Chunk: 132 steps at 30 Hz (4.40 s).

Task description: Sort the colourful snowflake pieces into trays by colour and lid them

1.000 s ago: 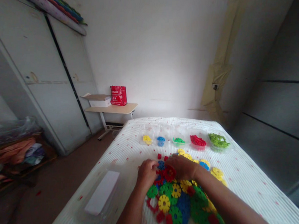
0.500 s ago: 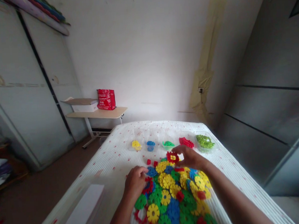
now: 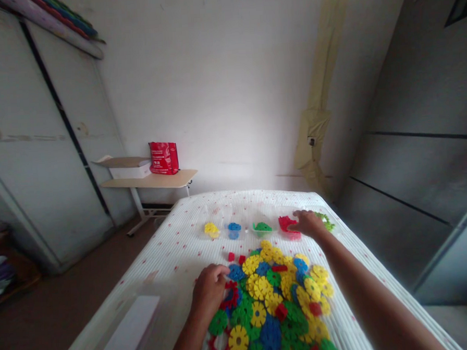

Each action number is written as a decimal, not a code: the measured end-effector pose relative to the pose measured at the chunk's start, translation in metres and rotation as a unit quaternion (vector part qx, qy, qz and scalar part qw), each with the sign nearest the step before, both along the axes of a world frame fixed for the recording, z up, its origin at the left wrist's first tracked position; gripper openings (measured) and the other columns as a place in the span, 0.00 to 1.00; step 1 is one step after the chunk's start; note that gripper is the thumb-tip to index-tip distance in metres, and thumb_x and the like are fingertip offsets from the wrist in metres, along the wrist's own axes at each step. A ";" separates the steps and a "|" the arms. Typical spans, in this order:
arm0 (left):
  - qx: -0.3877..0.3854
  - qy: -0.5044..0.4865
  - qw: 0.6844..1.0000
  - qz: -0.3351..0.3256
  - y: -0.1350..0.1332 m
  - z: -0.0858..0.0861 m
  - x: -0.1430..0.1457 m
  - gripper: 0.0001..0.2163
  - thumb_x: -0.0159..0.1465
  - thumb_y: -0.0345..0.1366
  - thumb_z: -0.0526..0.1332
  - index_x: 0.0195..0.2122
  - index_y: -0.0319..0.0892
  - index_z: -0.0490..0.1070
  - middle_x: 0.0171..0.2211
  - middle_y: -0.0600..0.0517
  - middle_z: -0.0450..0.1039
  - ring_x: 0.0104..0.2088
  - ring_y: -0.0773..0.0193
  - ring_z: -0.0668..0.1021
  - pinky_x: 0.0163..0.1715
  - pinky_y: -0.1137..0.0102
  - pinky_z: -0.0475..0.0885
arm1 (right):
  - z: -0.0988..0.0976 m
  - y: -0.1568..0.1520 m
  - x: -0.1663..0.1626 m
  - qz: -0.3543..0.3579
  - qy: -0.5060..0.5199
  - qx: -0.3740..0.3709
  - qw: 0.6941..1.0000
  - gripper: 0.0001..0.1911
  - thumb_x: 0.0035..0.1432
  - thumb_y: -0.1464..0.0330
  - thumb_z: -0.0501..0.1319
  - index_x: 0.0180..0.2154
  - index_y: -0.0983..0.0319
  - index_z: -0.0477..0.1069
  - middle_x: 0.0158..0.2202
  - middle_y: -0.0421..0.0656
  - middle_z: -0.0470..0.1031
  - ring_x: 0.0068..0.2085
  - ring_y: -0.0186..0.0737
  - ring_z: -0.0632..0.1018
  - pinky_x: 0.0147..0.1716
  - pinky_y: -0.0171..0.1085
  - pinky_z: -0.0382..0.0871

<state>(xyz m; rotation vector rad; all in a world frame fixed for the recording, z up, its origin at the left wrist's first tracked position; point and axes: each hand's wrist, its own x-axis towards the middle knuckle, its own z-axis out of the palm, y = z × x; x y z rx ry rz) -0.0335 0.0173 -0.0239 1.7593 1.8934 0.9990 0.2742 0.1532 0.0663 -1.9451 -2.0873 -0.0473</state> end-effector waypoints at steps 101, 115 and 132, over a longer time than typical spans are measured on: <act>0.021 -0.173 0.983 -0.059 -0.013 0.015 0.008 0.24 0.54 0.44 0.60 0.51 0.41 0.67 0.38 0.49 0.70 0.35 0.63 0.74 0.37 0.70 0.69 | -0.037 -0.108 -0.031 0.255 0.056 -0.022 0.965 0.12 0.55 0.68 0.55 0.39 0.58 0.74 0.39 0.44 0.77 0.38 0.39 0.77 0.37 0.34 0.67; -0.064 -0.352 0.926 -0.120 -0.020 0.022 0.027 0.27 0.54 0.51 0.60 0.51 0.39 0.67 0.46 0.43 0.72 0.36 0.60 0.76 0.32 0.69 0.70 | -0.046 -0.117 -0.045 0.237 0.263 0.021 0.935 0.11 0.56 0.70 0.52 0.39 0.61 0.70 0.35 0.43 0.75 0.34 0.36 0.74 0.34 0.32 0.66; -0.106 -0.338 0.910 -0.216 -0.031 0.033 0.042 0.26 0.59 0.50 0.56 0.55 0.42 0.59 0.25 0.56 0.66 0.24 0.69 0.71 0.23 0.75 0.61 | -0.034 -0.149 -0.082 0.307 0.328 -0.030 0.893 0.15 0.52 0.74 0.55 0.44 0.60 0.67 0.36 0.42 0.71 0.35 0.35 0.73 0.34 0.34 0.67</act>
